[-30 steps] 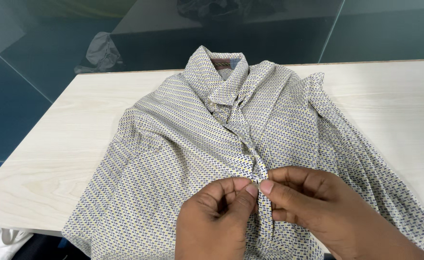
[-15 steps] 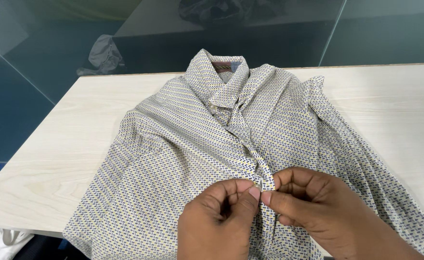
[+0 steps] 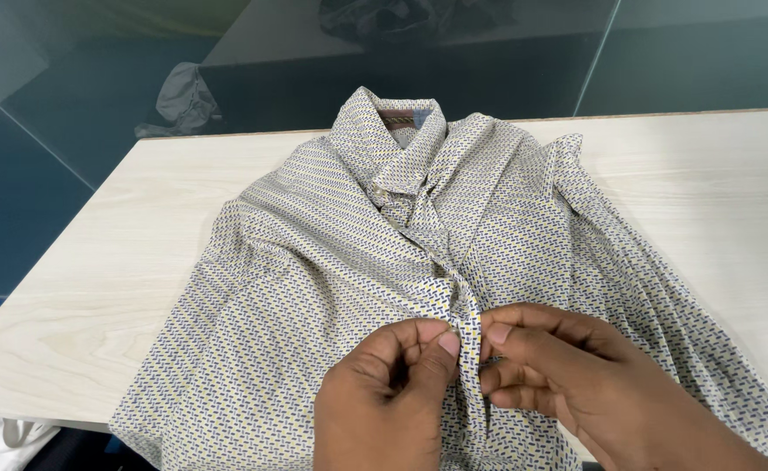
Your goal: The person buttons a patterned long-sleeve shirt on a white table, starting at the collar and working down the placket. They then flip the shirt over and smooth the back fabric.
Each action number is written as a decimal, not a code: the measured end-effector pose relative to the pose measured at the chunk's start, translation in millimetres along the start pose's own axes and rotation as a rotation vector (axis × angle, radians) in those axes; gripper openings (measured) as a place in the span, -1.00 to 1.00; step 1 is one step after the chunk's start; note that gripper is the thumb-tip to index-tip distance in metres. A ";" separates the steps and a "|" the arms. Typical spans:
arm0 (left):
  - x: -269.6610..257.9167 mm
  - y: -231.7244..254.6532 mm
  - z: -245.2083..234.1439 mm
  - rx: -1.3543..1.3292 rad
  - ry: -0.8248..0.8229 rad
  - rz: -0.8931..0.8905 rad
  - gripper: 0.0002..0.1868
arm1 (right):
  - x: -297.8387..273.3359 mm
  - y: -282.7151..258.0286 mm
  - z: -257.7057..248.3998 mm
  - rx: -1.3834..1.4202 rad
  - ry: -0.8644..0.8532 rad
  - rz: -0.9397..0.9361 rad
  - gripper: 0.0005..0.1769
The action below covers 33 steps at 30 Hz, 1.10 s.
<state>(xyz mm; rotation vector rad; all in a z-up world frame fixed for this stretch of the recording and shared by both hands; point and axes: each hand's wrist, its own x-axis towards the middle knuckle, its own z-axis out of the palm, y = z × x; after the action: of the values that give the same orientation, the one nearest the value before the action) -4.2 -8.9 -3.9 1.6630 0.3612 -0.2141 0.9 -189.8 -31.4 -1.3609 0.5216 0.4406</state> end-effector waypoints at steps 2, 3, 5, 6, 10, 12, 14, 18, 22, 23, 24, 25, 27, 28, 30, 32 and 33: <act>1.5 -1.2 0.1 -0.022 -0.026 0.022 -0.83 | 0.4 0.9 -0.3 0.047 -0.004 0.022 -0.59; 2.1 -2.0 0.3 -0.036 -0.039 0.029 -0.83 | 0.1 2.3 -1.7 0.034 -0.036 -0.001 -0.59; 3.0 -3.6 0.3 -0.043 -0.048 0.030 -0.83 | 1.1 5.4 -5.5 0.009 -0.112 -0.054 -0.60; 3.5 -4.2 0.3 -0.034 -0.045 0.023 -0.84 | 2.8 6.8 -7.2 -0.002 -0.155 -0.084 -0.61; 6.4 -4.6 0.3 -0.070 -0.069 0.043 -0.84 | 10.5 12.3 -8.2 0.014 -0.262 -0.168 -0.66; 7.2 -4.3 0.8 -0.065 -0.071 0.037 -0.84 | 12.2 12.9 -7.8 -0.011 -0.197 -0.131 -0.66; 7.9 -3.7 1.4 -0.057 -0.073 0.033 -0.84 | 12.8 11.7 -7.6 -0.040 -0.158 -0.102 -0.66; 9.3 -4.3 1.3 -0.003 -0.079 0.020 -0.83 | 13.3 7.7 -7.4 -0.077 -0.174 -0.104 -0.70; 14.7 -6.0 -1.3 -0.019 -0.111 -0.029 -0.78 | 14.6 3.7 -6.4 -0.049 -0.289 -0.171 -0.75; 15.4 -6.8 -2.0 -0.028 -0.107 -0.022 -0.77 | 14.5 2.8 -5.7 -0.055 -0.267 -0.158 -0.76; 15.7 -7.4 -2.7 -0.035 -0.105 -0.015 -0.75 | 14.2 1.6 -4.9 -0.061 -0.245 -0.145 -0.77; 16.1 -7.6 -3.3 -0.043 -0.102 -0.008 -0.73 | 13.9 0.4 -3.8 -0.066 -0.222 -0.132 -0.78; 16.4 -6.9 -4.6 0.040 -0.113 0.028 -0.68 | 12.7 -1.6 -0.2 -0.073 -0.214 -0.118 -0.83; 16.2 -6.2 -5.4 0.080 -0.118 0.046 -0.65 | 12.0 -2.7 1.9 -0.078 -0.210 -0.111 -0.83; 16.0 -4.1 -7.3 0.121 -0.111 0.029 -0.64 | 10.8 -4.2 5.2 -0.099 -0.195 -0.133 -0.84; 15.5 -1.8 -7.5 0.132 -0.095 0.016 -0.66 | 10.1 -5.2 7.2 -0.124 -0.180 -0.141 -0.85; 15.3 -0.9 -7.3 0.121 -0.081 0.011 -0.68 | 10.1 -5.6 8.2 -0.140 -0.172 -0.138 -0.84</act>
<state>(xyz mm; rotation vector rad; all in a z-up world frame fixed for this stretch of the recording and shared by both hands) 9.2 0.0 -9.2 1.7694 0.2817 -0.2993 13.1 -182.6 -31.8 -1.4677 0.2572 0.4829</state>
